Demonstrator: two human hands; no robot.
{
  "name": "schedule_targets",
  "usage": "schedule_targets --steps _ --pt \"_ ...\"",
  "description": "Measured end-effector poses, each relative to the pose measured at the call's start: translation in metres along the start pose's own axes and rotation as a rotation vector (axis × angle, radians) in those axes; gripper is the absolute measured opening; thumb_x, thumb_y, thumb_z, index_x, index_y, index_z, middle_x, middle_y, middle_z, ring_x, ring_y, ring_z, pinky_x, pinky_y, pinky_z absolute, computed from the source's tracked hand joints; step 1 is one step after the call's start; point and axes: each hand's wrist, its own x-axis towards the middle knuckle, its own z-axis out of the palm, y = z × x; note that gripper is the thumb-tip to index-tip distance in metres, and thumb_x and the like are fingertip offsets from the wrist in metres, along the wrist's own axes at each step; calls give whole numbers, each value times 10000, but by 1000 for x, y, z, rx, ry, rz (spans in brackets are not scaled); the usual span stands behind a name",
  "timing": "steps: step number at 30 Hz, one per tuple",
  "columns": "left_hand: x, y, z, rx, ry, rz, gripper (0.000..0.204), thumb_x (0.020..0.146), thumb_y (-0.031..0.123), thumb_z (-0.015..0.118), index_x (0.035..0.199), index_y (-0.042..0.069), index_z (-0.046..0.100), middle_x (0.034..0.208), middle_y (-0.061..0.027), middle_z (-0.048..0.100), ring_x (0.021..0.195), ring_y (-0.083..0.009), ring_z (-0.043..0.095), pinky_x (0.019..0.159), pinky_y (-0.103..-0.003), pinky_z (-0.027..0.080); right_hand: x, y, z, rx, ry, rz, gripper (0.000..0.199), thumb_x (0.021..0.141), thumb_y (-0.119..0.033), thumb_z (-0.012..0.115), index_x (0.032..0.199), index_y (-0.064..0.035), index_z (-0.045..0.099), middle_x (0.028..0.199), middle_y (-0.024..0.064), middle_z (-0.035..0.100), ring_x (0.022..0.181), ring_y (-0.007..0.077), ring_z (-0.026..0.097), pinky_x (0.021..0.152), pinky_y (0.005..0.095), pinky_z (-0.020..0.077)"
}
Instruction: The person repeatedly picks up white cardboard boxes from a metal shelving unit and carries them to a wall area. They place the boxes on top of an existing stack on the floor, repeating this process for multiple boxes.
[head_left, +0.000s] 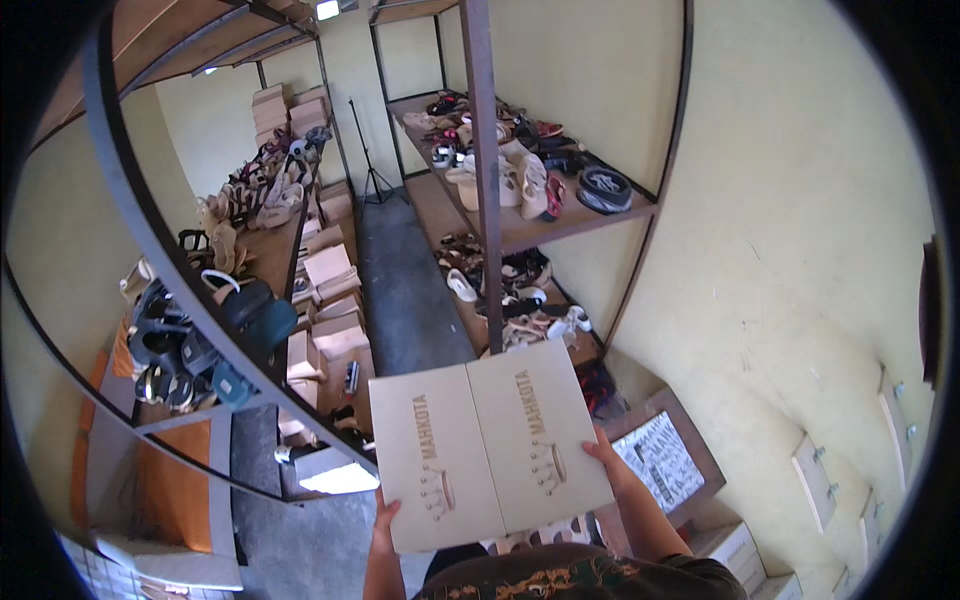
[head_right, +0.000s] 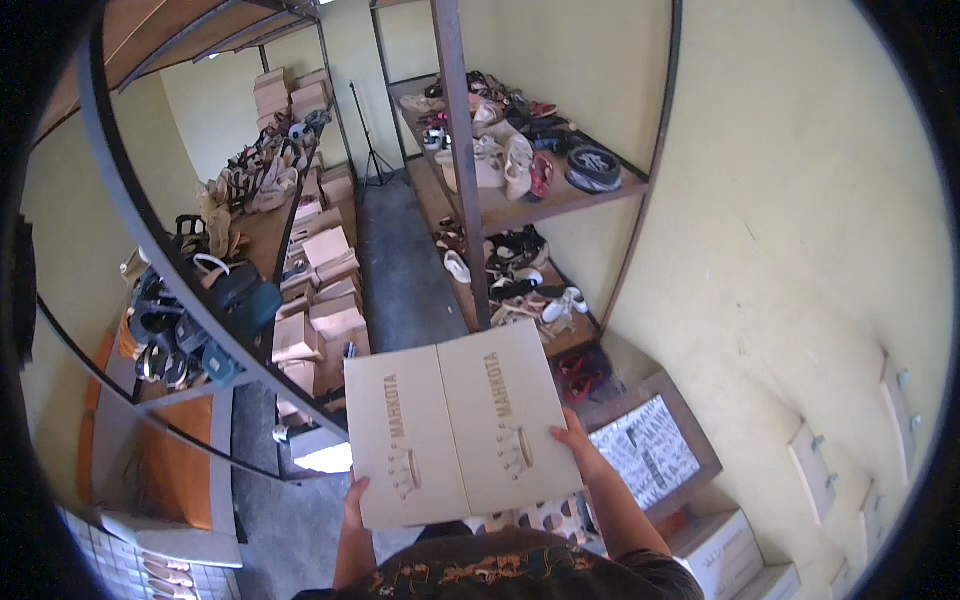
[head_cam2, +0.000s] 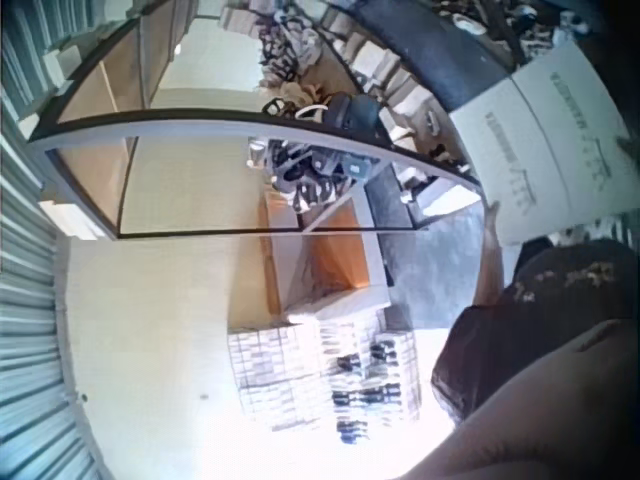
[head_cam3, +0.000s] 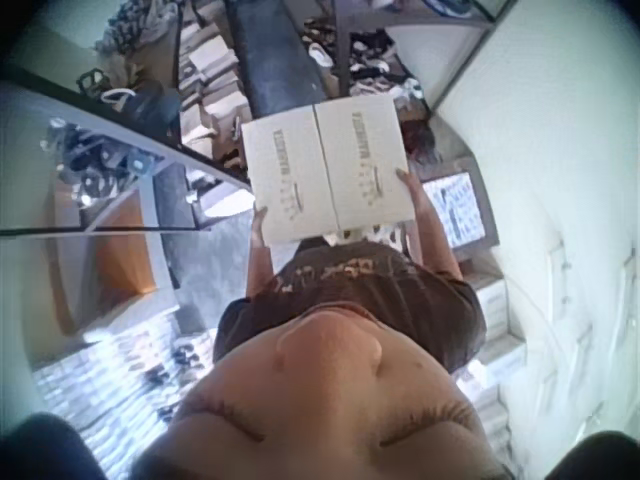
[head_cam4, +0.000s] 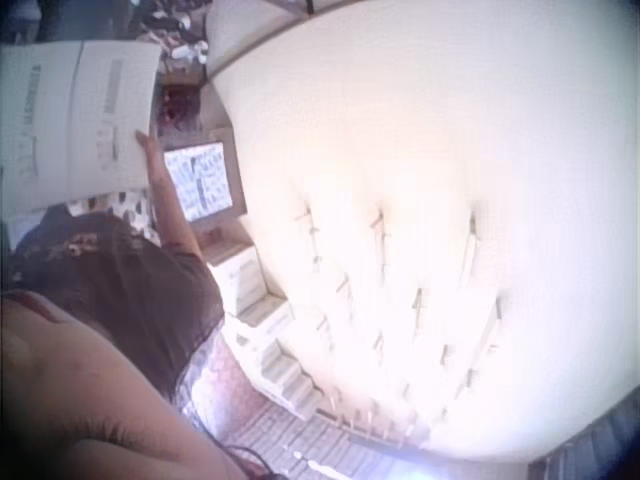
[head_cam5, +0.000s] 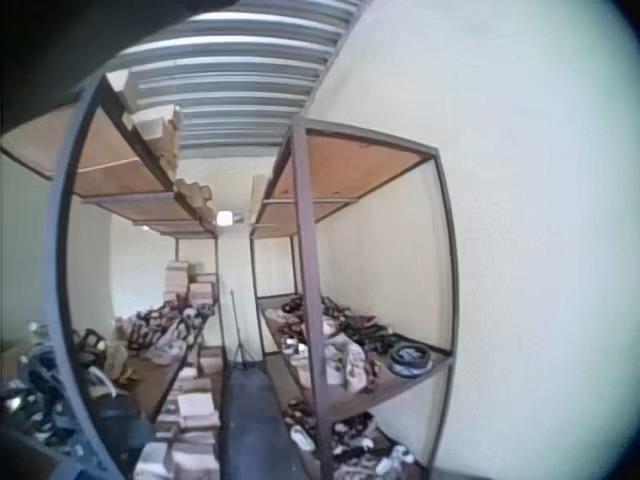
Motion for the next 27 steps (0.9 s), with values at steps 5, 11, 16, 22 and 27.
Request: schedule_targets --steps 5,11,16,22,27 --pt "-49 22 6 -55 -60 -135 637 755 274 530 1307 69 286 1208 -158 436 1094 -305 462 898 -420 410 -68 0 11 91 -7 -16 634 805 -305 505 1327 -46 256 1263 172 397 1151 277 409 958 383 341" --pt "-79 25 -15 -124 -94 -228 601 758 281 516 1282 47 336 1177 -159 475 1069 -290 490 894 -391 417 -123 23 30 32 25 -176 566 832 -311 468 1304 -34 321 1193 156 484 1061 277 500 878 375 427" --pt "-75 49 -43 -110 -157 -331 577 760 269 515 1266 44 357 1136 -153 508 1032 -282 521 866 -383 438 -145 63 44 133 105 -155 539 834 -340 462 1248 -4 388 1120 152 535 976 257 549 843 362 448" --pt "-76 95 -42 45 -263 -300 563 783 318 468 1237 -12 417 1146 -173 532 1025 -299 542 866 -394 448 -191 76 81 102 157 -163 705 792 -416 502 1320 -9 269 1256 148 411 1131 243 419 935 356 351" --pt "-86 103 -30 1 -371 -405 539 792 294 457 1222 -29 433 1151 -181 532 1028 -294 541 866 -386 448 -256 88 109 147 294 -222 704 758 -428 519 1280 4 326 1165 145 474 1037 220 482 864 330 405"
